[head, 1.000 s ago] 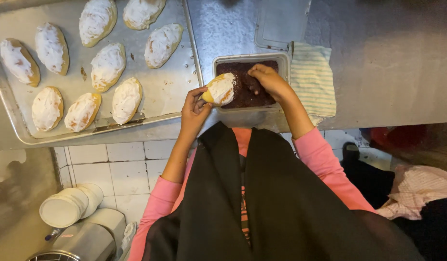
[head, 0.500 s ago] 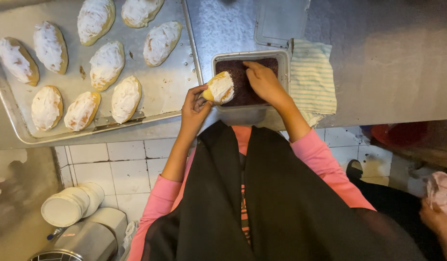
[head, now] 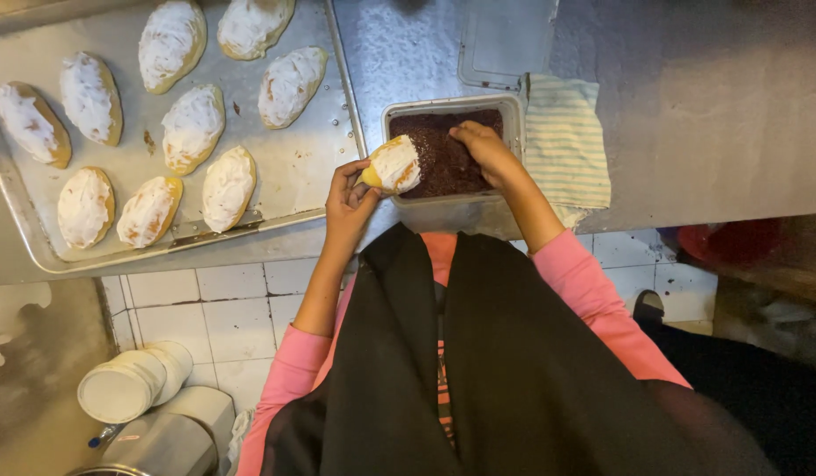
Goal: Spreading cream on bread rolls and dipping them in chocolate sprinkles.
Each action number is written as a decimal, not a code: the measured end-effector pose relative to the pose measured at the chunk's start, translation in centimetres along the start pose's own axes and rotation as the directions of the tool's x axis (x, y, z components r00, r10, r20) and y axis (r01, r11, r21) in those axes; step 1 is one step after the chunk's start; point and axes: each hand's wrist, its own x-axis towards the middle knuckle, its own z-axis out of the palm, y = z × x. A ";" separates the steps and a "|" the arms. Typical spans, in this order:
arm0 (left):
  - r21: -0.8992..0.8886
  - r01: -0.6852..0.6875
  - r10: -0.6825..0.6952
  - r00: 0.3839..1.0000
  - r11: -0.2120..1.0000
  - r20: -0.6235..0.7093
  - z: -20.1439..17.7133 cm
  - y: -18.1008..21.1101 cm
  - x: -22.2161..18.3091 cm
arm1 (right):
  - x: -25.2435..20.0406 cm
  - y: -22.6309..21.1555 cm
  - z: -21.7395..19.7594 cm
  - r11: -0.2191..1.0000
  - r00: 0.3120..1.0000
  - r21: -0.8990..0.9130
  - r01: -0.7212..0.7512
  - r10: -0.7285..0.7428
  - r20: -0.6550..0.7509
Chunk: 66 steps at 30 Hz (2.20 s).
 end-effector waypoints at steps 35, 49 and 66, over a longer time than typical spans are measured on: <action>-0.663 -0.059 -0.133 0.963 0.747 -0.235 -11.7 0.0 -0.7 | -3.6 -1.4 0.6 0.750 0.923 -0.562 0.348 -0.378 0.067; 0.037 0.161 -0.132 0.904 0.986 -0.406 -17.9 -3.3 -3.7 | -4.0 -4.0 0.6 0.740 0.933 -0.579 0.344 -0.340 0.119; 0.927 0.196 0.307 0.904 0.320 -0.297 -17.6 0.1 10.1 | -4.2 -4.4 0.4 0.793 0.958 -0.536 0.288 -0.242 0.156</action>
